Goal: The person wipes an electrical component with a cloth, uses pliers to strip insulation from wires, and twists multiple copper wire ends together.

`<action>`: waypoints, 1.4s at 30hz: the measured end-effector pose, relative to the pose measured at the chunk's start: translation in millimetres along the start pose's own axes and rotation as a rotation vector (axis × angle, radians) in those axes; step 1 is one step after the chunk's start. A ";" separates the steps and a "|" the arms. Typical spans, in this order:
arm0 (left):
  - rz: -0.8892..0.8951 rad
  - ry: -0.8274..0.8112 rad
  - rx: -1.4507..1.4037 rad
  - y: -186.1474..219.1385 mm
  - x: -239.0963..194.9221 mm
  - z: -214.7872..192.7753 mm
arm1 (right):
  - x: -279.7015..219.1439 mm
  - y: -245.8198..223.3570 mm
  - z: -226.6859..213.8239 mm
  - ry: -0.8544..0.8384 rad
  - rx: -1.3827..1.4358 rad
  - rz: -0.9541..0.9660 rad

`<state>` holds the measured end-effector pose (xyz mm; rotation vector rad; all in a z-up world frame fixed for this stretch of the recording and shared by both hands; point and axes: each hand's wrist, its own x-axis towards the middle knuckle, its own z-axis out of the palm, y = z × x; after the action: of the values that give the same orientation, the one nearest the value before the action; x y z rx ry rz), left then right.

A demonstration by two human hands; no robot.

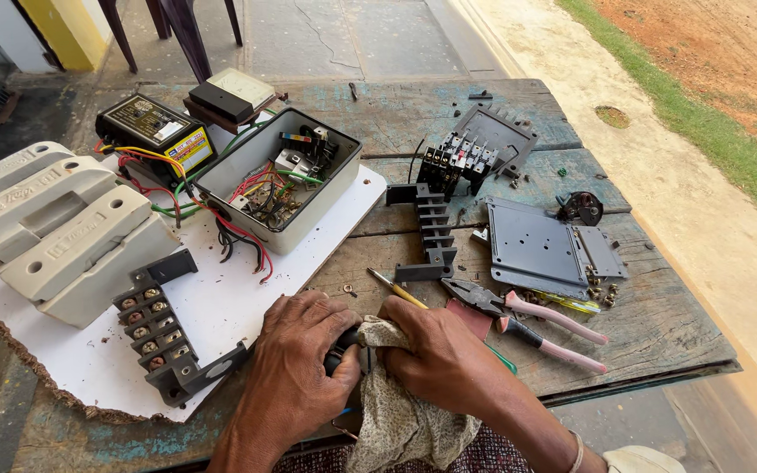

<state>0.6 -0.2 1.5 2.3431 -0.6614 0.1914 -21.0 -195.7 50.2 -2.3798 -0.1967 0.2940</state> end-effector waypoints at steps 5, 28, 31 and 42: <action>0.039 0.042 -0.004 -2.9 -1.0 3.0 | 3.3 -4.4 7.7 0.053 0.040 -0.009; 0.063 0.055 -0.012 -3.3 1.7 1.3 | 1.8 -6.1 9.3 0.052 0.049 -0.168; 0.028 0.051 -0.014 -3.1 1.4 1.3 | -3.3 -3.0 3.8 -0.016 0.007 -0.124; 0.008 0.033 -0.008 1.3 1.2 -0.7 | -2.4 -2.4 1.7 -0.021 0.030 -0.121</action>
<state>1.0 -1.1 3.1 2.3251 -0.6548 0.2303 -24.0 -193.4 51.0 -2.3248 -0.3428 0.2634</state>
